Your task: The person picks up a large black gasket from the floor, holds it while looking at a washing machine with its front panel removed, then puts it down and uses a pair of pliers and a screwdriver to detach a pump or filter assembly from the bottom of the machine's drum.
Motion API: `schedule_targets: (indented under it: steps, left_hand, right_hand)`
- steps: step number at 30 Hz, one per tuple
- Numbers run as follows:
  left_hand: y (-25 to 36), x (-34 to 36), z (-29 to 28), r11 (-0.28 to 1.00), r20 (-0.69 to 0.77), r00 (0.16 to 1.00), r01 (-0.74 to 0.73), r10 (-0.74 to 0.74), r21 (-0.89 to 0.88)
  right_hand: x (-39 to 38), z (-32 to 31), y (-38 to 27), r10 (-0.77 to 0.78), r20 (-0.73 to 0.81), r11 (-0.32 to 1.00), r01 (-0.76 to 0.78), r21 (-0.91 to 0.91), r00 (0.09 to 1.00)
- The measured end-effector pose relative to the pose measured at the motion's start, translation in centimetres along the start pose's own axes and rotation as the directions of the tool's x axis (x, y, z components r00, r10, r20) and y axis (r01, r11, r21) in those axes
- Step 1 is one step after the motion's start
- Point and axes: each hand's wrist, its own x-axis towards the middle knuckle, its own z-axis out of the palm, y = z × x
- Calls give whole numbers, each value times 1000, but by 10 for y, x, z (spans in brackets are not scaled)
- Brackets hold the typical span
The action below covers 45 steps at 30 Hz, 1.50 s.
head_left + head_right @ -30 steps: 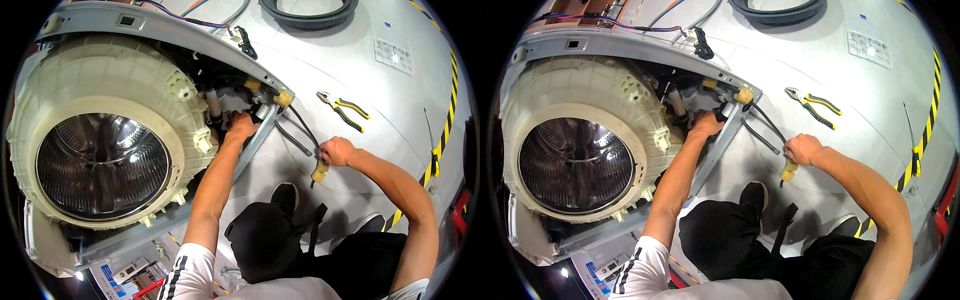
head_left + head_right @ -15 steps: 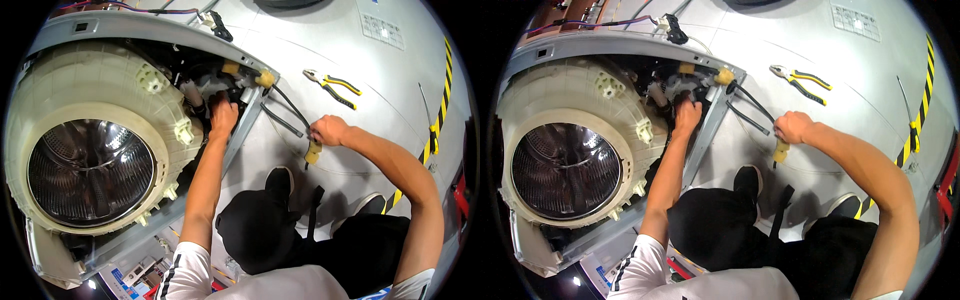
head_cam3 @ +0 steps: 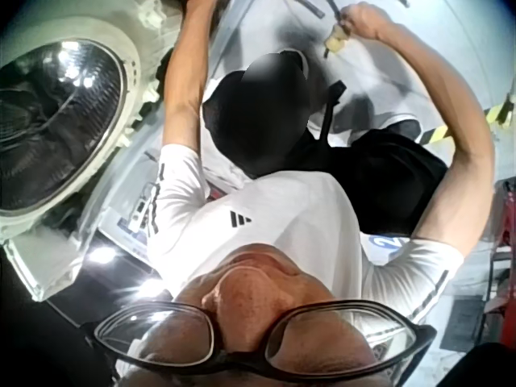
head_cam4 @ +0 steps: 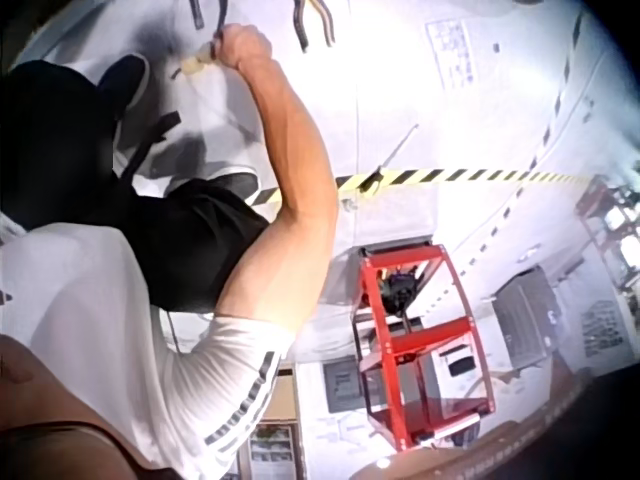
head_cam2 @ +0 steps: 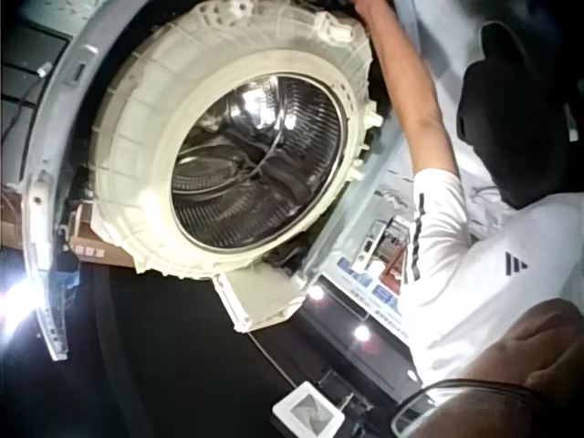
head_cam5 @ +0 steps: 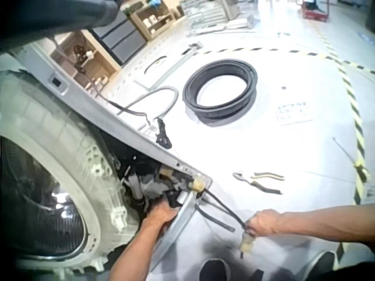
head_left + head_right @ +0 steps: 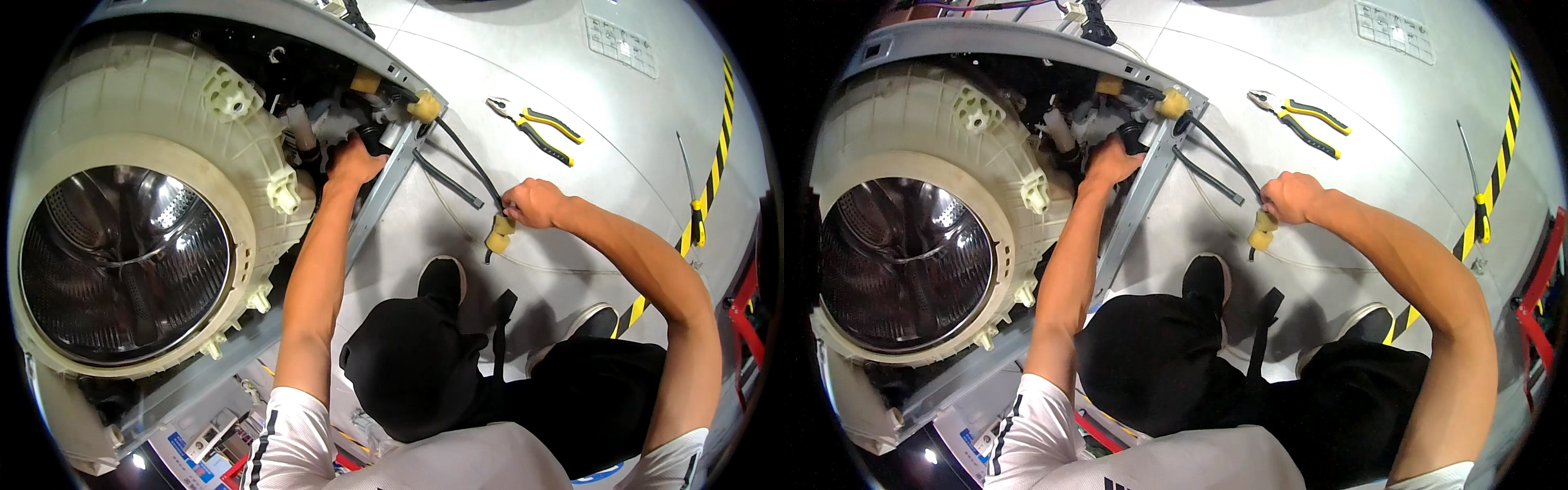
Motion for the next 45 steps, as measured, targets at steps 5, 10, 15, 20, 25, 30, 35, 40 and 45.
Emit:
schedule_targets:
  steps: [5, 10, 15, 20, 25, 30, 35, 40, 45]
  left_hand:
    - [0, 1, -3, 996, -42, 999, -34, 31, -82]
    - [3, -13, -4, 973, -213, 976, -97, 51, -211]
    - [-6, -30, 2, 916, -348, 923, -275, 166, -291]
    - [-22, -33, 10, 794, -467, 865, -412, 185, -448]
    - [-17, -48, 4, 687, -516, 818, -528, 254, -499]
    - [-22, -49, 7, 679, -566, 783, -564, 258, -470]
    - [-25, -51, 6, 652, -558, 765, -606, 320, -456]
    - [-21, -50, 0, 621, -569, 726, -661, 385, -422]
    - [-12, -50, -4, 650, -534, 765, -617, 361, -444]
  right_hand:
    - [-2, -7, 0, 30, -12, 999, -30, -13, 999]
    - [-5, -9, 1, 13, -52, 1000, -14, -10, 999]
    - [-4, -13, -1, -23, -114, 999, 26, 24, 993]
    - [15, -46, -34, -208, -236, 971, 229, 68, 949]
    - [70, -63, -98, -279, -465, 938, 341, 54, 840]
    - [124, -58, -145, 298, -604, 818, 128, 560, 739]
    - [135, -39, -157, 557, -585, 691, 62, 720, 589]
    - [132, -35, -159, 551, -583, 628, 163, 761, 597]
    - [119, -16, -164, 481, -719, 629, 373, 682, 503]
